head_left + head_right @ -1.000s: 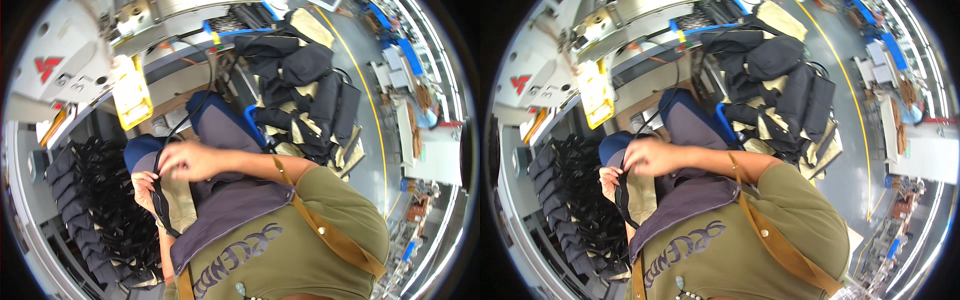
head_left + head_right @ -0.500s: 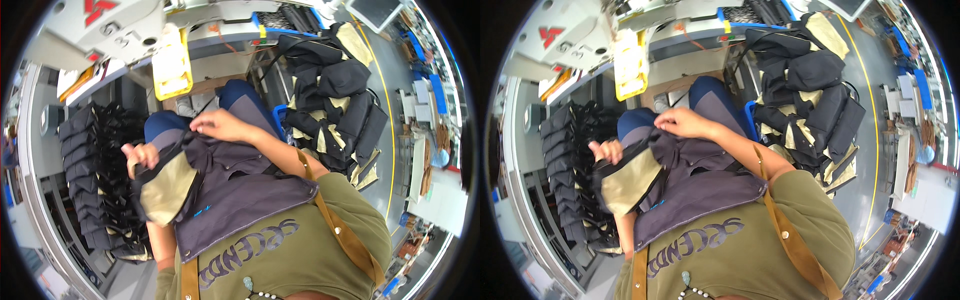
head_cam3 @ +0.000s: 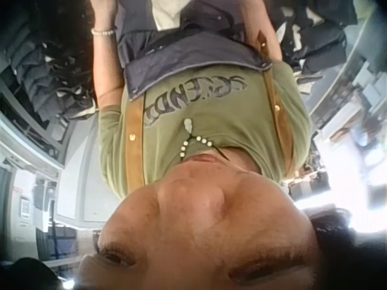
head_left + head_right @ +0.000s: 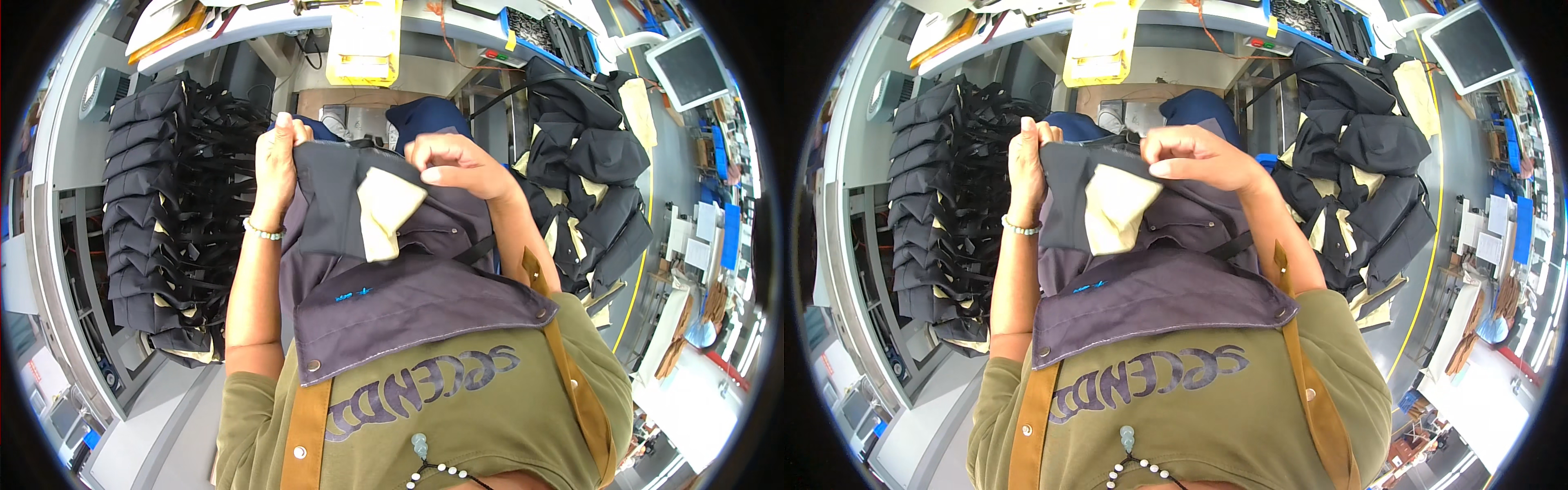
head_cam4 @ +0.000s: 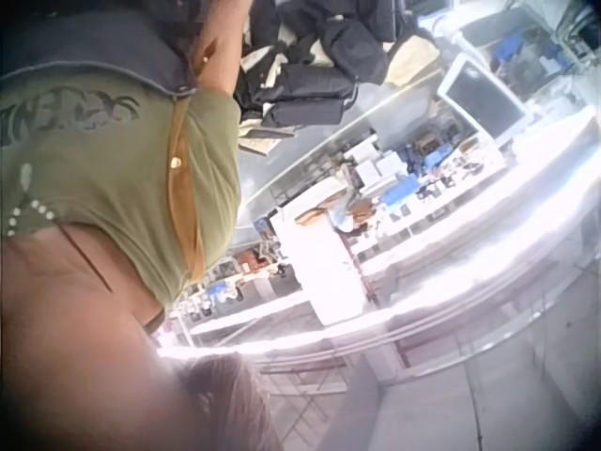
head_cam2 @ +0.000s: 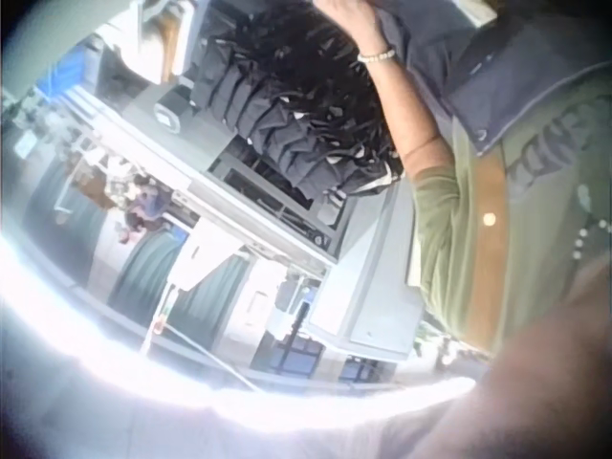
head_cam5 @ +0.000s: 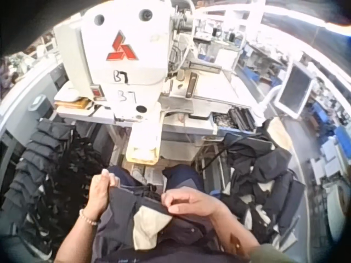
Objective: The person assembles black leather pouches by feeding fabric parts through an industrial sewing machine.
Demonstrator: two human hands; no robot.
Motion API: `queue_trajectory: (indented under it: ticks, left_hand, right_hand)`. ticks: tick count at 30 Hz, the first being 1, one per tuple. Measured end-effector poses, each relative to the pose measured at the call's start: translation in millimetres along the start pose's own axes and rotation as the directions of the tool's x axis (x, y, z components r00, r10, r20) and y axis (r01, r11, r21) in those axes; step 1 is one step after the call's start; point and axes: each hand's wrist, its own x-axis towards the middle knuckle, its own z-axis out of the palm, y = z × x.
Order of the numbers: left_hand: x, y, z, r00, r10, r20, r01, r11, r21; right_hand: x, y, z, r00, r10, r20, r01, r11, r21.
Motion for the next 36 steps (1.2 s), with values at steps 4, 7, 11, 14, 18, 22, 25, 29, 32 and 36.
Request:
queue_trajectory:
  ticks: [4, 7, 11, 14, 18, 22, 25, 29, 32, 36]
  left_hand:
    - [6, 2, 20, 0.912, 0.018, 0.411, -0.122, 0.966, 0.229]
    - [10, 14, 45, 0.873, -0.049, 0.485, -0.138, 0.929, 0.343]
    - [16, 27, 63, 0.741, 0.030, 0.671, -0.442, 0.774, 0.454]
    - [22, 30, 43, 0.737, 0.033, 0.675, -0.515, 0.674, 0.529]
    - [14, 30, 9, 0.959, 0.073, 0.275, -0.184, 0.897, 0.403]
    - [21, 30, 3, 0.878, -0.195, 0.436, 0.065, 0.953, 0.296]
    - [15, 46, 37, 0.569, -0.395, 0.722, 0.314, 0.915, 0.253]
    - [6, -21, 30, 0.268, -0.436, 0.859, 0.704, 0.697, 0.134]
    - [4, -42, 33, 0.150, -0.552, 0.820, 0.918, 0.386, 0.092]
    - [2, -48, 24, 0.236, -0.541, 0.807, 0.857, 0.508, 0.090]
  right_hand:
    - [27, 29, -1, 0.871, 0.337, 0.358, -0.329, 0.941, -0.085]
    - [53, 78, 24, 0.889, 0.089, 0.450, -0.011, 0.985, -0.172]
    - [43, 162, 41, 0.923, 0.098, 0.373, 0.017, 0.956, -0.294]
    - [47, 179, 44, 0.909, 0.270, 0.317, -0.214, 0.956, -0.200]
    - [27, 81, 7, 0.932, 0.328, 0.151, -0.352, 0.733, 0.582]
    - [16, 12, -17, 0.994, 0.097, -0.050, -0.101, 0.991, -0.089]
    - [29, -26, -15, 0.998, -0.051, -0.029, 0.048, 0.994, -0.093]
    - [59, -53, 13, 0.971, -0.098, 0.219, 0.128, 0.984, -0.126]
    - [63, -49, 15, 0.966, -0.060, 0.253, 0.092, 0.989, -0.117]
    - [60, -42, 12, 0.969, -0.060, 0.238, 0.082, 0.993, -0.081]
